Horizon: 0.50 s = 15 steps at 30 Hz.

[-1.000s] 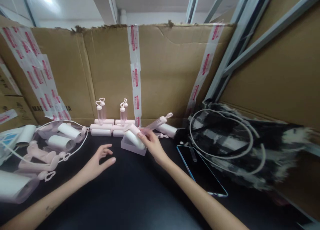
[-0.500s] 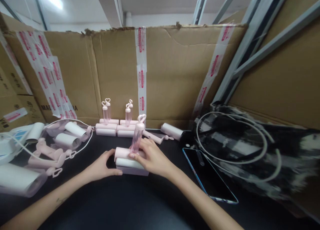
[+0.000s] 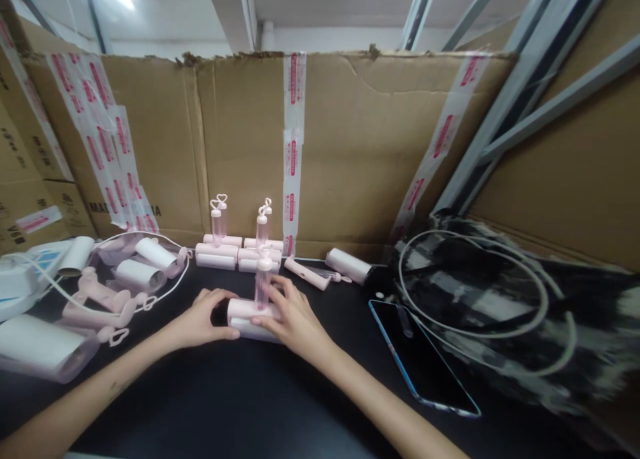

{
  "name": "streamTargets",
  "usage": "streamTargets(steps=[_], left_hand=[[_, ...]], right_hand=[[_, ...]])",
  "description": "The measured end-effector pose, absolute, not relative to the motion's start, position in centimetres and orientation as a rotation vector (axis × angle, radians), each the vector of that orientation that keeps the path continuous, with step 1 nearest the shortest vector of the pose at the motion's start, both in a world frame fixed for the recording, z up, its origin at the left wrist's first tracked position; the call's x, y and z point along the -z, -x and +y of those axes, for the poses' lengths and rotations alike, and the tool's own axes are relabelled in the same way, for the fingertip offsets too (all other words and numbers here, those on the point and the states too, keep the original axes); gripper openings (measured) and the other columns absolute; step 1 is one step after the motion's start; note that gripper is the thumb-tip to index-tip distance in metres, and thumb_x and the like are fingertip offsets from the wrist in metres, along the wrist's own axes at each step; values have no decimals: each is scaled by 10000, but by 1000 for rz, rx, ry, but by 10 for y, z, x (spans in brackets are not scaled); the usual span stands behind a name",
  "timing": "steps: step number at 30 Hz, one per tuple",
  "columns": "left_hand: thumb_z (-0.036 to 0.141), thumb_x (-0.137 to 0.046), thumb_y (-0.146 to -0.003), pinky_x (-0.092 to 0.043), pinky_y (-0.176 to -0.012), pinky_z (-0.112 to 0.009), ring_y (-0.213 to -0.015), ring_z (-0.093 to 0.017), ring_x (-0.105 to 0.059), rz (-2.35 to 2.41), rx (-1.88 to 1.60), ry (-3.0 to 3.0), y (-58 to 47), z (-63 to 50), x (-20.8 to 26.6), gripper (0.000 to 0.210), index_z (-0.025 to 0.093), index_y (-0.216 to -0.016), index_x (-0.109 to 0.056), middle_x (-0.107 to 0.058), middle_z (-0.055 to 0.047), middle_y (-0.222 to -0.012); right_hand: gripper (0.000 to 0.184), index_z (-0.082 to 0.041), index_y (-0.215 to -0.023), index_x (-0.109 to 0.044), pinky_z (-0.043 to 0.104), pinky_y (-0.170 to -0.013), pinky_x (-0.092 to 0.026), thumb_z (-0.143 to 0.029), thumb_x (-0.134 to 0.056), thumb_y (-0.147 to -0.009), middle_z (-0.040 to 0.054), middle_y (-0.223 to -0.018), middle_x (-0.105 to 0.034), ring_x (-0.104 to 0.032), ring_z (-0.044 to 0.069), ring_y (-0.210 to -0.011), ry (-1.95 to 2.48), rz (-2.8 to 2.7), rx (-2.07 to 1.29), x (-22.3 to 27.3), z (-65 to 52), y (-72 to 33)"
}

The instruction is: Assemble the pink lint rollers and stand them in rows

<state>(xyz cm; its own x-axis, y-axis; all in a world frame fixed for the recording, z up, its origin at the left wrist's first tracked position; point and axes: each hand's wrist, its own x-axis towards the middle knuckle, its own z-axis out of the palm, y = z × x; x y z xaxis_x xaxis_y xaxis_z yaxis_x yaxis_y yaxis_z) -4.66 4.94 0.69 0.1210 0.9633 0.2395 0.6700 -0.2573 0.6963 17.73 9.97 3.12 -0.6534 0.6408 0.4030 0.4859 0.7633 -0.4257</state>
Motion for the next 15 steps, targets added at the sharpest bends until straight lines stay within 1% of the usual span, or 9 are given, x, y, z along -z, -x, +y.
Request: streamTargets(steps=[1,2,4,6,7,9,11,12,15], left_hand=[[385,-742,-592,-394,-916,-403,-1012,-275,-515,1598,-960,-1997,53,54,-6,574,212,-1111,-567,-599,-67,-1055],[361,-732,-604,-397,-918,-397,-1009,-271,-522,1615,-982,-1996,60,58,-6,566,196,-1118,-563,-593,-77,-1068],[316,-692,-644,-393,-932,-389,-1028,-268,-529,1667,-1038,-1974,78,70,-3,566,148,-1160,-530,-568,-113,-1108],[306,-653,-675,-378,-949,-407,-1058,-284,-523,1751,-1106,-1942,95,81,1,569,106,-1185,-500,-544,-148,-1130],[314,-635,-690,-390,-935,-414,-1030,-285,-540,1789,-1134,-1927,103,87,3,562,100,-1190,-493,-551,-148,-1108],[335,-587,-730,-454,-839,-409,-852,-249,-601,1843,-1175,-1899,114,96,8,568,95,-1227,-455,-578,-127,-1018],[341,-532,-771,-497,-723,-387,-632,-182,-587,1878,-1212,-1883,120,103,14,589,88,-1283,-386,-581,-102,-945],[336,-510,-784,-503,-693,-380,-567,-155,-559,1894,-1235,-1882,121,106,17,590,86,-1297,-361,-572,-98,-938],[333,-492,-793,-505,-696,-382,-524,-121,-514,1927,-1303,-1909,119,111,24,546,83,-1266,-383,-535,-108,-980]], right_hand=[[699,-239,-1374,-300,480,-1028,-302,-529,-556,-792,124,-1351,-352,-324,304,-1275,856,-2404,-343,-31,100,-178],[727,-239,-1396,-228,483,-1036,-291,-529,-536,-805,127,-1381,-312,-308,296,-1286,862,-2387,-320,-32,101,-180],[638,-235,-1390,-197,436,-1037,-310,-487,-457,-865,121,-1375,-319,-376,244,-1244,878,-2338,-295,-36,107,-186],[507,-225,-1343,-276,370,-1021,-343,-438,-405,-901,109,-1320,-382,-445,200,-1179,933,-2305,-199,-39,118,-194],[472,-219,-1312,-324,349,-1011,-352,-430,-410,-898,104,-1293,-409,-452,196,-1169,989,-2299,-112,-40,126,-199],[427,-210,-1263,-394,346,-989,-367,-408,-425,-886,107,-1263,-439,-440,213,-1182,1127,-2290,59,-37,142,-209],[409,-198,-1238,-435,398,-966,-370,-389,-426,-876,127,-1267,-444,-425,258,-1192,1265,-2265,158,-31,159,-220],[411,-189,-1233,-446,435,-957,-362,-385,-424,-873,143,-1279,-439,-418,286,-1196,1321,-2247,175,-28,166,-224],[419,-177,-1228,-469,518,-966,-293,-394,-412,-874,169,-1316,-435,-372,345,-1225,1439,-2244,189,-19,179,-234]])
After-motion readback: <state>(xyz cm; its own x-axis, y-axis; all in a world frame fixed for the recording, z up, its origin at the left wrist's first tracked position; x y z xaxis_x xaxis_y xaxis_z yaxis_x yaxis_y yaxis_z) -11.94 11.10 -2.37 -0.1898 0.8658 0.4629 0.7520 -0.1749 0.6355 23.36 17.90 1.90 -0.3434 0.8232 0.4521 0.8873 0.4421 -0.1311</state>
